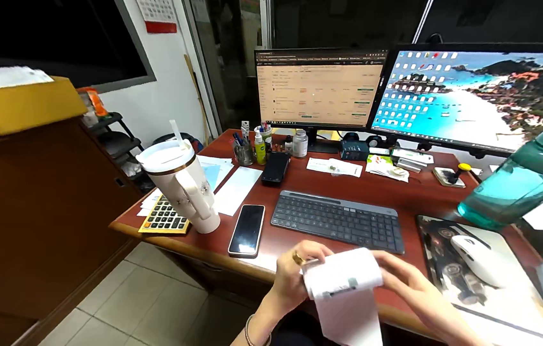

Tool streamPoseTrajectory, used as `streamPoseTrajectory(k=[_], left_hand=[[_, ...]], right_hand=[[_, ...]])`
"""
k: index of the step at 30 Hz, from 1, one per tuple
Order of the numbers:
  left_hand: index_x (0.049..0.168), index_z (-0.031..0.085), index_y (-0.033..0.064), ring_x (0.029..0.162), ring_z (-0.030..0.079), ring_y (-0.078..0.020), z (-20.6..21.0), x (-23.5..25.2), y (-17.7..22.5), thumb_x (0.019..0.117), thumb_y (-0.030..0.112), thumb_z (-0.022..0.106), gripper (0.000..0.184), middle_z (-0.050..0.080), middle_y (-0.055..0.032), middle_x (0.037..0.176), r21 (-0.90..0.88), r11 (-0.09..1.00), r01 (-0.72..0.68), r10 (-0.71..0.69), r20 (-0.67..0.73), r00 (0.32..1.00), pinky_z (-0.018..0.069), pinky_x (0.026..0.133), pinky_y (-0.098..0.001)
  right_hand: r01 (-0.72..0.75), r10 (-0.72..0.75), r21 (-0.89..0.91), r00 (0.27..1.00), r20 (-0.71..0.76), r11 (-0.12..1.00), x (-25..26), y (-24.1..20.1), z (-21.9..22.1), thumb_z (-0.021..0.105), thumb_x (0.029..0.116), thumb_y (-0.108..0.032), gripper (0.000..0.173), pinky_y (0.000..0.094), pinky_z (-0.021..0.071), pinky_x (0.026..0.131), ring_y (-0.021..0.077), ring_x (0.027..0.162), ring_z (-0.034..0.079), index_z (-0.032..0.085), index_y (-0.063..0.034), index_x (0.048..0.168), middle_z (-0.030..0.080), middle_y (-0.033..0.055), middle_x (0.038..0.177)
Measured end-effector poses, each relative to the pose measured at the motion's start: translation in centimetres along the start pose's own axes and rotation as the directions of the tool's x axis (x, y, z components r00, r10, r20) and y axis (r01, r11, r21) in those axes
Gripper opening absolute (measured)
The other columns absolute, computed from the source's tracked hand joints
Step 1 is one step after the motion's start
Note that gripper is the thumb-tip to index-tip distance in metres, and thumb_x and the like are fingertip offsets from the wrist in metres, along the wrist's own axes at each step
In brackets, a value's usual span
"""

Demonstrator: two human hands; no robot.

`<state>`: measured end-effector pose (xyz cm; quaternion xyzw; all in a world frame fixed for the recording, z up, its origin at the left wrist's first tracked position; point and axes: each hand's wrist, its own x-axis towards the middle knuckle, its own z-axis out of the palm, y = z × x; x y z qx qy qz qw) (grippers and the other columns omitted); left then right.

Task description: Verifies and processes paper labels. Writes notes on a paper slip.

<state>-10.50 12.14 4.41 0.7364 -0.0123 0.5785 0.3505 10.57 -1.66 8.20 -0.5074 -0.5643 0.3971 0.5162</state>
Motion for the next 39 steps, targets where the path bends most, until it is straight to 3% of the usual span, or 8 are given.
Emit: streamPoseTrajectory(k=[5, 11, 17, 20, 25, 29, 34, 39], left_hand=[[0.104, 0.056, 0.0095, 0.110, 0.067, -0.0116, -0.3, 1.7, 5.0, 0.1043, 0.012, 0.056, 0.003, 0.068, -0.0069, 0.111, 0.156, 0.955, -0.253, 0.240, 0.100, 0.966, 0.0566, 0.095, -0.0242], [0.112, 0.059, 0.0072, 0.110, 0.063, -0.0056, -1.3, 2.3, 8.5, 0.0924, 0.012, 0.067, 0.022, 0.067, 0.0022, 0.113, -0.357, 0.860, 0.364, -0.263, 0.302, 0.916, 0.0538, 0.096, -0.0256], [0.105, 0.064, 0.0135, 0.096, 0.067, -0.0039, -2.0, 2.6, 9.7, 0.0918, 0.014, 0.071, 0.015, 0.068, 0.0038, 0.100, -0.072, 0.994, 0.083, -0.078, 0.066, 0.995, 0.0591, 0.085, -0.0223], [0.112, 0.061, 0.0123, 0.099, 0.064, 0.0017, -1.6, 2.7, 10.9, 0.0978, 0.017, 0.063, 0.015, 0.068, 0.0077, 0.104, -0.226, 0.956, 0.190, -0.141, 0.217, 0.966, 0.0552, 0.089, -0.0189], [0.101, 0.061, 0.0114, 0.092, 0.065, -0.0028, -2.0, 2.7, 10.7, 0.0964, 0.015, 0.065, 0.007, 0.065, 0.0024, 0.096, -0.039, 0.998, -0.042, 0.044, 0.066, 0.997, 0.0570, 0.082, -0.0200], [0.113, 0.063, 0.0169, 0.105, 0.061, 0.0018, -2.1, 2.0, 10.5, 0.0988, 0.028, 0.065, 0.018, 0.066, 0.0101, 0.108, -0.372, 0.906, 0.200, -0.093, 0.286, 0.954, 0.0525, 0.092, -0.0192], [0.100, 0.063, 0.0123, 0.093, 0.063, -0.0005, -2.3, 1.6, 10.3, 0.0999, 0.020, 0.063, 0.008, 0.064, 0.0032, 0.096, 0.075, 0.995, -0.058, 0.056, 0.032, 0.998, 0.0548, 0.084, -0.0161], [0.112, 0.059, 0.0105, 0.102, 0.060, 0.0023, -1.4, 1.3, 10.1, 0.0972, 0.020, 0.063, 0.018, 0.064, 0.0085, 0.106, -0.342, 0.904, 0.256, -0.158, 0.288, 0.944, 0.0520, 0.090, -0.0186]], right_hand=[[0.184, -0.181, 0.001, 0.965, 0.187, 0.983, -0.3, -4.2, 1.4, 0.068, 0.0941, -0.024, 0.017, 0.0158, 0.0575, 0.079, -0.0063, 0.091, 0.067, 0.073, -0.0219, 0.111, 0.073, -0.0162, 0.100], [0.513, -0.474, -0.239, 0.857, 0.203, 0.824, -0.4, -8.2, 1.7, 0.060, 0.0998, -0.020, 0.019, 0.0173, 0.0584, 0.079, -0.0002, 0.092, 0.070, 0.073, -0.0154, 0.113, 0.076, -0.0054, 0.104], [0.482, -0.374, -0.393, 0.870, 0.322, 0.783, -0.9, -10.6, 2.4, 0.062, 0.0916, -0.015, 0.020, 0.0129, 0.0547, 0.058, -0.0058, 0.069, 0.064, 0.067, -0.0142, 0.111, 0.071, -0.0098, 0.087], [0.661, -0.603, -0.344, 0.750, 0.274, 0.666, -1.2, -11.6, 3.6, 0.062, 0.0941, -0.011, 0.016, 0.0120, 0.0546, 0.067, -0.0039, 0.078, 0.066, 0.070, -0.0056, 0.106, 0.074, -0.0043, 0.092], [0.623, -0.512, -0.515, 0.781, 0.358, 0.589, -1.8, -11.9, 4.4, 0.061, 0.0892, -0.014, 0.020, 0.0107, 0.0517, 0.062, -0.0074, 0.071, 0.062, 0.063, -0.0099, 0.109, 0.068, -0.0080, 0.082], [0.751, -0.700, -0.495, 0.629, 0.337, 0.436, -2.2, -11.2, 5.2, 0.058, 0.0977, -0.007, 0.015, 0.0156, 0.0534, 0.077, 0.0018, 0.086, 0.066, 0.071, -0.0066, 0.107, 0.072, 0.0021, 0.092], [0.552, -0.484, -0.483, 0.833, 0.270, 0.680, -2.3, -9.7, 4.6, 0.061, 0.0936, -0.016, 0.018, 0.0131, 0.0545, 0.069, -0.0050, 0.079, 0.065, 0.063, -0.0112, 0.111, 0.071, -0.0056, 0.091], [0.631, -0.607, -0.325, 0.773, 0.187, 0.704, -2.2, -10.0, 4.2, 0.063, 0.0951, -0.011, 0.015, 0.0182, 0.0586, 0.077, 0.0008, 0.087, 0.069, 0.072, -0.0103, 0.108, 0.074, -0.0038, 0.096]])
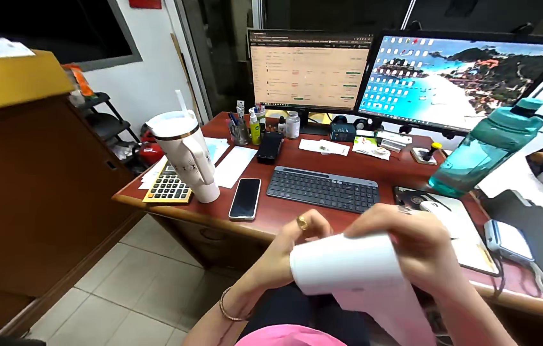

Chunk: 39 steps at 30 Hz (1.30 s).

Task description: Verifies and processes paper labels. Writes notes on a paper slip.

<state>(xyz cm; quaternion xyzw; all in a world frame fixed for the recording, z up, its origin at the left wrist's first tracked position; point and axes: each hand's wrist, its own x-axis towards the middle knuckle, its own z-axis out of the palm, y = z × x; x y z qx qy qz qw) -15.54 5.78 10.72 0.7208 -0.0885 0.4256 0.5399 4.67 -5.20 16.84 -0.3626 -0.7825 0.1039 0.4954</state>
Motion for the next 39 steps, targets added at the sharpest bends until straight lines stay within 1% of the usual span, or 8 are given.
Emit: streamPoseTrajectory(k=[3, 8, 12, 17, 27, 32, 36, 39], left_hand=[[0.102, 0.064, 0.0079, 0.096, 0.063, 0.0003, -0.1, 0.1, -0.7, 0.0962, 0.017, 0.066, 0.011, 0.066, 0.0035, 0.097, 0.238, 0.965, -0.107, 0.139, -0.124, 0.982, 0.0547, 0.086, -0.0176], [0.107, 0.061, 0.0085, 0.099, 0.060, 0.0014, 0.3, 0.2, -1.0, 0.1000, 0.022, 0.063, 0.015, 0.064, 0.0053, 0.100, 0.135, 0.984, -0.114, 0.126, -0.078, 0.989, 0.0514, 0.090, -0.0178], [0.097, 0.059, 0.0056, 0.083, 0.057, 0.0032, -0.8, 0.3, -1.6, 0.0997, 0.018, 0.062, 0.013, 0.059, 0.0007, 0.087, 0.445, 0.877, -0.178, 0.263, -0.137, 0.955, 0.0488, 0.076, -0.0100], [0.114, 0.055, 0.0046, 0.100, 0.063, -0.0028, -0.4, -0.1, -2.3, 0.0905, 0.009, 0.068, 0.027, 0.064, 0.0023, 0.106, -0.001, 0.998, 0.062, -0.062, -0.027, 0.998, 0.0541, 0.089, -0.0223], [0.104, 0.060, 0.0077, 0.086, 0.062, 0.0003, 0.5, 0.4, -4.5, 0.0946, 0.016, 0.065, 0.013, 0.065, 0.0073, 0.092, -0.117, 0.980, 0.163, -0.175, -0.101, 0.979, 0.0533, 0.080, -0.0192], [0.094, 0.062, 0.0046, 0.073, 0.062, 0.0028, -0.1, 0.3, -5.2, 0.0901, 0.017, 0.070, 0.015, 0.065, 0.0045, 0.079, 0.227, 0.974, 0.011, 0.057, -0.295, 0.954, 0.0525, 0.068, -0.0136], [0.112, 0.056, 0.0028, 0.094, 0.063, -0.0004, 0.2, 0.3, -4.7, 0.0932, 0.017, 0.067, 0.026, 0.065, 0.0023, 0.100, 0.055, 0.996, 0.076, -0.068, -0.137, 0.988, 0.0539, 0.086, -0.0188], [0.111, 0.060, 0.0022, 0.094, 0.066, -0.0044, -0.4, 0.2, -5.1, 0.0956, 0.016, 0.064, 0.021, 0.069, 0.0002, 0.101, -0.001, 0.994, 0.113, -0.112, -0.126, 0.986, 0.0567, 0.086, -0.0232]], right_hand=[[-0.205, 0.209, -0.044, 0.943, 0.257, 0.978, 0.0, 0.8, -0.5, 0.060, 0.0912, -0.015, 0.027, 0.0149, 0.0551, 0.076, -0.0042, 0.086, 0.065, 0.060, -0.0070, 0.117, 0.070, -0.0045, 0.097], [-0.122, 0.097, 0.134, 0.978, 0.185, 0.983, -0.4, 2.5, 0.7, 0.059, 0.0985, -0.013, 0.018, 0.0127, 0.0542, 0.082, -0.0053, 0.092, 0.065, 0.068, -0.0030, 0.110, 0.072, -0.0039, 0.099], [-0.380, 0.312, 0.206, 0.902, 0.298, 0.902, -1.0, 3.3, 0.1, 0.062, 0.0956, -0.018, 0.023, 0.0144, 0.0544, 0.078, -0.0050, 0.091, 0.064, 0.063, -0.0098, 0.117, 0.069, -0.0083, 0.103], [-0.133, 0.134, 0.185, 0.991, 0.009, 0.974, -1.2, 4.1, 0.4, 0.062, 0.0991, -0.014, 0.019, 0.0174, 0.0575, 0.084, -0.0010, 0.095, 0.069, 0.070, -0.0065, 0.115, 0.075, -0.0041, 0.105], [-0.220, 0.210, 0.100, 0.972, 0.108, 0.970, -1.6, 5.5, 0.4, 0.062, 0.0962, -0.018, 0.019, 0.0153, 0.0568, 0.078, -0.0040, 0.087, 0.068, 0.073, -0.0050, 0.106, 0.075, -0.0036, 0.095], [-0.332, 0.326, 0.126, 0.943, 0.065, 0.935, -2.1, 6.0, 0.1, 0.064, 0.0951, -0.016, 0.015, 0.0146, 0.0571, 0.072, -0.0039, 0.083, 0.067, 0.064, -0.0084, 0.108, 0.070, -0.0066, 0.092], [-0.198, 0.219, 0.137, 0.962, -0.162, 0.971, -1.9, 5.9, 0.5, 0.061, 0.0980, -0.013, 0.014, 0.0156, 0.0586, 0.076, -0.0016, 0.086, 0.070, 0.073, -0.0065, 0.102, 0.075, -0.0048, 0.095], [-0.278, 0.279, 0.117, 0.960, 0.000, 0.954, -2.1, 5.9, -0.2, 0.057, 0.1003, -0.011, 0.021, 0.0165, 0.0588, 0.077, -0.0007, 0.089, 0.070, 0.072, -0.0062, 0.113, 0.076, -0.0033, 0.102]])
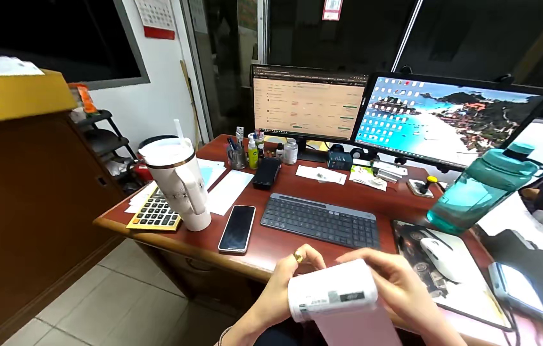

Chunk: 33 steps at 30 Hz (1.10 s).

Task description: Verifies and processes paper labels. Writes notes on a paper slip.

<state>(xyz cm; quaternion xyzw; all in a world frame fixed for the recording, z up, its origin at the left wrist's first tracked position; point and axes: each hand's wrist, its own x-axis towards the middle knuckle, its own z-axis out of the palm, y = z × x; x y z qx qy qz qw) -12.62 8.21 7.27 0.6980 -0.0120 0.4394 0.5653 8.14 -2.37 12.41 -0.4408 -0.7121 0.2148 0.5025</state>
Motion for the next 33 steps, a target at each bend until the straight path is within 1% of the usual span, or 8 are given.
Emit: streamPoseTrajectory(k=[3, 7, 11, 16, 19, 22, 26, 33], left_hand=[[0.103, 0.066, 0.0024, 0.088, 0.066, -0.0016, -0.3, 0.2, -0.7, 0.0931, 0.021, 0.069, 0.021, 0.069, -0.0007, 0.095, 0.263, 0.956, -0.131, 0.170, -0.133, 0.976, 0.0560, 0.078, -0.0176], [0.115, 0.060, 0.0037, 0.098, 0.064, 0.0002, 0.0, 0.3, 0.0, 0.0911, 0.016, 0.069, 0.028, 0.067, 0.0044, 0.106, -0.016, 1.000, -0.015, 0.015, -0.006, 1.000, 0.0548, 0.089, -0.0206], [0.104, 0.066, 0.0038, 0.096, 0.066, -0.0037, -0.4, 0.2, -0.6, 0.0919, 0.015, 0.071, 0.017, 0.069, -0.0011, 0.100, 0.167, 0.975, -0.148, 0.164, -0.090, 0.982, 0.0568, 0.086, -0.0209], [0.113, 0.059, 0.0017, 0.098, 0.064, -0.0021, -0.5, 0.4, -0.3, 0.0932, 0.011, 0.066, 0.023, 0.067, -0.0001, 0.103, 0.052, 0.992, -0.113, 0.109, 0.072, 0.991, 0.0540, 0.089, -0.0215], [0.107, 0.063, 0.0014, 0.093, 0.066, -0.0037, -0.3, 0.3, -0.6, 0.0915, 0.009, 0.069, 0.019, 0.068, -0.0024, 0.100, 0.163, 0.971, -0.174, 0.187, -0.066, 0.980, 0.0566, 0.085, -0.0200], [0.117, 0.056, 0.0074, 0.101, 0.064, -0.0024, 0.5, 0.2, -0.3, 0.0943, 0.011, 0.065, 0.025, 0.066, 0.0044, 0.107, -0.063, 0.996, -0.060, 0.060, 0.003, 0.998, 0.0550, 0.091, -0.0223], [0.099, 0.060, 0.0061, 0.082, 0.064, -0.0007, 2.0, -0.1, -0.5, 0.0951, 0.005, 0.060, 0.004, 0.067, 0.0054, 0.087, -0.111, 0.993, 0.042, -0.057, -0.136, 0.989, 0.0551, 0.078, -0.0198], [0.111, 0.057, 0.0057, 0.094, 0.065, -0.0023, 1.2, 0.1, -0.2, 0.0977, 0.013, 0.059, 0.016, 0.067, 0.0044, 0.103, -0.133, 0.985, 0.109, -0.110, 0.002, 0.994, 0.0562, 0.085, -0.0225]], right_hand=[[-0.037, 0.041, -0.027, 0.985, 0.165, 0.999, 0.2, 0.5, -0.4, 0.064, 0.0926, -0.013, 0.026, 0.0167, 0.0584, 0.071, -0.0021, 0.086, 0.068, 0.064, -0.0089, 0.118, 0.072, -0.0043, 0.101], [0.099, -0.099, 0.004, 0.994, -0.039, 0.995, 0.6, 0.3, 0.1, 0.064, 0.0967, -0.016, 0.014, 0.0125, 0.0563, 0.071, -0.0043, 0.083, 0.067, 0.069, -0.0098, 0.109, 0.074, -0.0060, 0.096], [0.044, -0.027, -0.086, 0.980, 0.196, 0.995, 0.8, 0.5, -0.6, 0.063, 0.0931, -0.017, 0.025, 0.0152, 0.0564, 0.073, -0.0033, 0.085, 0.067, 0.065, -0.0082, 0.116, 0.073, -0.0040, 0.097], [0.114, -0.115, 0.011, 0.990, 0.077, 0.993, 0.9, 0.5, -0.5, 0.065, 0.0964, -0.015, 0.021, 0.0160, 0.0576, 0.081, -0.0016, 0.091, 0.069, 0.071, -0.0068, 0.114, 0.076, -0.0035, 0.102], [0.022, -0.006, -0.073, 0.978, 0.209, 0.997, 1.0, 0.3, -0.9, 0.065, 0.0914, -0.014, 0.025, 0.0153, 0.0570, 0.075, -0.0025, 0.085, 0.068, 0.063, -0.0074, 0.116, 0.072, -0.0044, 0.095], [0.048, -0.060, 0.075, 0.985, 0.160, 0.996, 1.0, 0.4, -0.6, 0.064, 0.0967, -0.019, 0.017, 0.0143, 0.0563, 0.077, -0.0031, 0.087, 0.067, 0.069, -0.0079, 0.108, 0.073, -0.0058, 0.096], [-0.166, 0.123, 0.124, 0.947, 0.296, 0.978, 1.2, -0.3, -0.9, 0.062, 0.0959, -0.021, 0.024, 0.0176, 0.0567, 0.082, -0.0011, 0.096, 0.067, 0.069, -0.0108, 0.117, 0.072, -0.0069, 0.107], [0.009, -0.011, 0.039, 0.999, 0.041, 0.999, 1.0, 0.1, -1.0, 0.064, 0.0965, -0.013, 0.022, 0.0164, 0.0583, 0.076, -0.0009, 0.088, 0.069, 0.069, -0.0073, 0.117, 0.074, -0.0044, 0.101]])
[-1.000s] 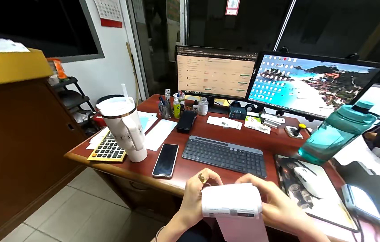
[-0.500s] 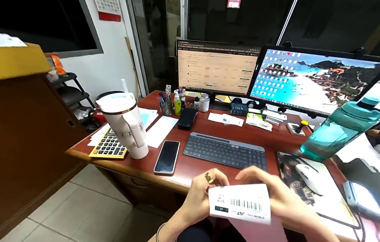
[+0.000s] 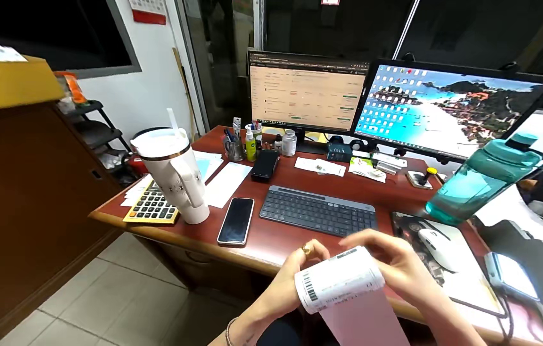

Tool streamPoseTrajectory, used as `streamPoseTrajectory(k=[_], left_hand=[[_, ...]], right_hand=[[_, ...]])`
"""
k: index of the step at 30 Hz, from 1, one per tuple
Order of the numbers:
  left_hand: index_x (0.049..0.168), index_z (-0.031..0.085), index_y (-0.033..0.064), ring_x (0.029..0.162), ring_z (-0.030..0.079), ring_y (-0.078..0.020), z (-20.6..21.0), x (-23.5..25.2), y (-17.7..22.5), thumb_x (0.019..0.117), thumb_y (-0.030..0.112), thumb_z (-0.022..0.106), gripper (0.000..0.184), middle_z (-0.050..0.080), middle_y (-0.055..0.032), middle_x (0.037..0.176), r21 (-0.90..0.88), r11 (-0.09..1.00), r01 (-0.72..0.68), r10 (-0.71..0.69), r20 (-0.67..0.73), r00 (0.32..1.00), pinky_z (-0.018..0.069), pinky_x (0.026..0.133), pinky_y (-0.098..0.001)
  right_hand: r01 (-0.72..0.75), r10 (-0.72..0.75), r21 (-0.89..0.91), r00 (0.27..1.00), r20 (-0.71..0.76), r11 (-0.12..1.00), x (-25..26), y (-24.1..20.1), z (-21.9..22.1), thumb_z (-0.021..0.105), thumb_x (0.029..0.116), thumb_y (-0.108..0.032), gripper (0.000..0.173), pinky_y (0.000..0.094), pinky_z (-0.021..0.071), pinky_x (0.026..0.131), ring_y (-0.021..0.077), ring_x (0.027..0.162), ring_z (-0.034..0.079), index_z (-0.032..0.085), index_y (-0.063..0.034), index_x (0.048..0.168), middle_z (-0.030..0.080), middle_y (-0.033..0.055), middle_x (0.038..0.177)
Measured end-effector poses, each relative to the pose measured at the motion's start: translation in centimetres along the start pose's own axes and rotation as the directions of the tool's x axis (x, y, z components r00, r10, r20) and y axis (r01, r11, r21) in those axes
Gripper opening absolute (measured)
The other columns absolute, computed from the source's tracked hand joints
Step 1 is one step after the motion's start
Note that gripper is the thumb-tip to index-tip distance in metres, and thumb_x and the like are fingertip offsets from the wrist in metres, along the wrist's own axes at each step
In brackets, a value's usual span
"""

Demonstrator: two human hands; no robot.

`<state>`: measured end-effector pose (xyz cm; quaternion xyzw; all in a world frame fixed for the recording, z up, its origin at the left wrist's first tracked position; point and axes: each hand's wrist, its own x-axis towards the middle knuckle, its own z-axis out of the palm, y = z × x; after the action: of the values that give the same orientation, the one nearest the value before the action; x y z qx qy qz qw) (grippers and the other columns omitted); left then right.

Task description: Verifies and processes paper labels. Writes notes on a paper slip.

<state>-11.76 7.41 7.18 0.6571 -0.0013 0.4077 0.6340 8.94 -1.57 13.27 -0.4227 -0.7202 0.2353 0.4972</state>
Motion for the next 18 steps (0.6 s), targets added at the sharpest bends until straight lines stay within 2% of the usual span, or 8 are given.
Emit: streamPoseTrajectory(k=[2, 4, 6, 8, 12, 15, 17, 18], left_hand=[[0.103, 0.063, 0.0029, 0.090, 0.066, -0.0026, -0.4, 0.4, -0.3, 0.0932, 0.015, 0.066, 0.016, 0.068, 0.0012, 0.097, 0.213, 0.963, -0.167, 0.191, -0.101, 0.976, 0.0574, 0.081, -0.0204], [0.101, 0.065, 0.0037, 0.093, 0.066, -0.0038, -0.6, 0.9, -0.4, 0.0916, 0.018, 0.071, 0.018, 0.068, -0.0008, 0.098, 0.325, 0.906, -0.271, 0.335, -0.162, 0.928, 0.0574, 0.084, -0.0203], [0.109, 0.063, 0.0010, 0.098, 0.067, -0.0056, -0.2, 1.2, 0.1, 0.0971, 0.013, 0.063, 0.017, 0.069, -0.0011, 0.103, 0.211, 0.951, -0.224, 0.253, -0.117, 0.960, 0.0577, 0.089, -0.0237], [0.109, 0.061, 0.0010, 0.093, 0.065, -0.0022, 0.2, 1.3, 0.4, 0.1001, 0.008, 0.053, 0.014, 0.068, 0.0023, 0.099, 0.072, 0.992, -0.105, 0.110, -0.056, 0.992, 0.0551, 0.087, -0.0219], [0.102, 0.067, -0.0046, 0.088, 0.068, -0.0037, -0.8, 1.9, -0.4, 0.0957, 0.010, 0.064, 0.016, 0.072, -0.0042, 0.093, 0.392, 0.866, -0.310, 0.379, -0.111, 0.919, 0.0572, 0.083, -0.0203], [0.121, 0.058, -0.0036, 0.100, 0.068, -0.0065, -1.0, 2.2, 0.1, 0.0986, 0.013, 0.057, 0.028, 0.071, -0.0019, 0.108, 0.177, 0.963, -0.202, 0.214, -0.053, 0.975, 0.0571, 0.092, -0.0259], [0.114, 0.068, 0.0068, 0.096, 0.067, -0.0011, -1.1, 2.0, 0.1, 0.0980, 0.014, 0.059, 0.020, 0.072, 0.0062, 0.105, 0.043, 0.991, -0.130, 0.132, -0.042, 0.990, 0.0564, 0.088, -0.0227], [0.109, 0.073, 0.0066, 0.096, 0.068, -0.0014, -1.2, 2.1, 0.0, 0.0975, 0.014, 0.061, 0.018, 0.074, 0.0050, 0.104, 0.088, 0.979, -0.183, 0.188, -0.050, 0.981, 0.0570, 0.089, -0.0229]], right_hand=[[-0.086, 0.099, -0.101, 0.986, 0.134, 0.991, 0.2, -0.3, -0.6, 0.063, 0.0943, -0.016, 0.029, 0.0152, 0.0565, 0.074, -0.0032, 0.087, 0.066, 0.061, -0.0084, 0.122, 0.070, -0.0053, 0.100], [-0.072, 0.089, -0.099, 0.981, 0.171, 0.992, 0.3, -0.1, -0.8, 0.063, 0.0945, -0.017, 0.023, 0.0147, 0.0563, 0.073, -0.0040, 0.086, 0.066, 0.064, -0.0082, 0.115, 0.070, -0.0055, 0.098], [-0.005, 0.006, -0.009, 0.996, 0.092, 1.000, 0.4, 0.0, -0.2, 0.064, 0.0965, -0.018, 0.017, 0.0149, 0.0569, 0.075, -0.0031, 0.087, 0.067, 0.067, -0.0095, 0.110, 0.072, -0.0067, 0.098], [-0.032, 0.029, 0.045, 0.998, 0.063, 0.998, 0.5, -0.2, 0.2, 0.063, 0.0961, -0.016, 0.021, 0.0154, 0.0571, 0.076, -0.0029, 0.089, 0.067, 0.065, -0.0104, 0.116, 0.071, -0.0077, 0.100], [-0.154, 0.157, -0.029, 0.963, 0.220, 0.988, 0.8, -0.3, -0.5, 0.062, 0.0933, -0.017, 0.027, 0.0145, 0.0549, 0.078, -0.0060, 0.091, 0.064, 0.061, -0.0075, 0.118, 0.067, -0.0081, 0.102], [0.034, -0.034, -0.007, 0.999, 0.036, 0.999, 0.8, -0.2, 0.0, 0.062, 0.0971, -0.019, 0.019, 0.0146, 0.0559, 0.077, -0.0047, 0.090, 0.066, 0.069, -0.0089, 0.112, 0.072, -0.0075, 0.101], [0.022, -0.021, -0.050, 1.000, 0.013, 0.999, 0.9, -0.6, -0.2, 0.062, 0.0976, -0.019, 0.023, 0.0159, 0.0563, 0.079, -0.0039, 0.090, 0.066, 0.068, -0.0098, 0.118, 0.073, -0.0066, 0.101], [-0.041, 0.047, -0.087, 0.996, 0.071, 0.995, 1.0, -0.9, -0.5, 0.061, 0.0958, -0.019, 0.030, 0.0155, 0.0550, 0.077, -0.0049, 0.087, 0.065, 0.063, -0.0099, 0.124, 0.071, -0.0069, 0.099]])
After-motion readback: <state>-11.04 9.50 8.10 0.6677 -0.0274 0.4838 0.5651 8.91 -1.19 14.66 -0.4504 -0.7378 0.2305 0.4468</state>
